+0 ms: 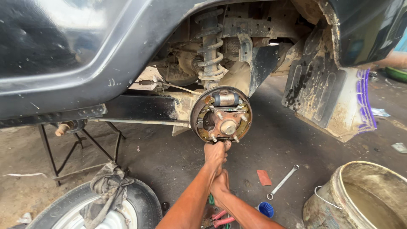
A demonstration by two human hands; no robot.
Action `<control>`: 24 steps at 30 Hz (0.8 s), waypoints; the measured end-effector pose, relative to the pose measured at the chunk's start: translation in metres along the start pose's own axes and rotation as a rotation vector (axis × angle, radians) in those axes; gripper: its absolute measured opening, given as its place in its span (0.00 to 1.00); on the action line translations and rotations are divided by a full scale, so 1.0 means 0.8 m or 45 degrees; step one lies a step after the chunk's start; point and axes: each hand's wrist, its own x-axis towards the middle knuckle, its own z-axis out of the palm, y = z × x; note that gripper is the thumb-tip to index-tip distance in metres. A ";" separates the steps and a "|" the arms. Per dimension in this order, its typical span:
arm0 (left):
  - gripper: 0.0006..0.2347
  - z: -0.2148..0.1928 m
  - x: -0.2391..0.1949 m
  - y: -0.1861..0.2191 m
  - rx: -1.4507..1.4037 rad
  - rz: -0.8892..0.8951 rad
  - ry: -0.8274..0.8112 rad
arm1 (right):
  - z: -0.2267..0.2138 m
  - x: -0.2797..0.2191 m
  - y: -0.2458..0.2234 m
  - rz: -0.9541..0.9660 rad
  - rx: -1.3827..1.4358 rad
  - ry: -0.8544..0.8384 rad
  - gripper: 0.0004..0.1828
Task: The person is working on the rear drum brake assembly of a vehicle. They use a screwdriver to adjust the brake shoes and a wrench to tighten the central nut on the wheel hub. The person also uses pliers to manipulate small components within the brake mechanism.
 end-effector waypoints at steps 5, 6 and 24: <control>0.06 -0.005 0.017 -0.005 0.165 0.080 0.029 | 0.011 0.025 0.019 -0.025 0.025 0.021 0.09; 0.06 -0.007 0.022 -0.004 0.244 0.101 0.024 | 0.011 0.032 0.019 -0.011 0.043 0.008 0.09; 0.08 -0.017 0.054 -0.024 0.422 0.453 0.185 | 0.038 0.039 0.032 -0.027 0.168 -0.123 0.17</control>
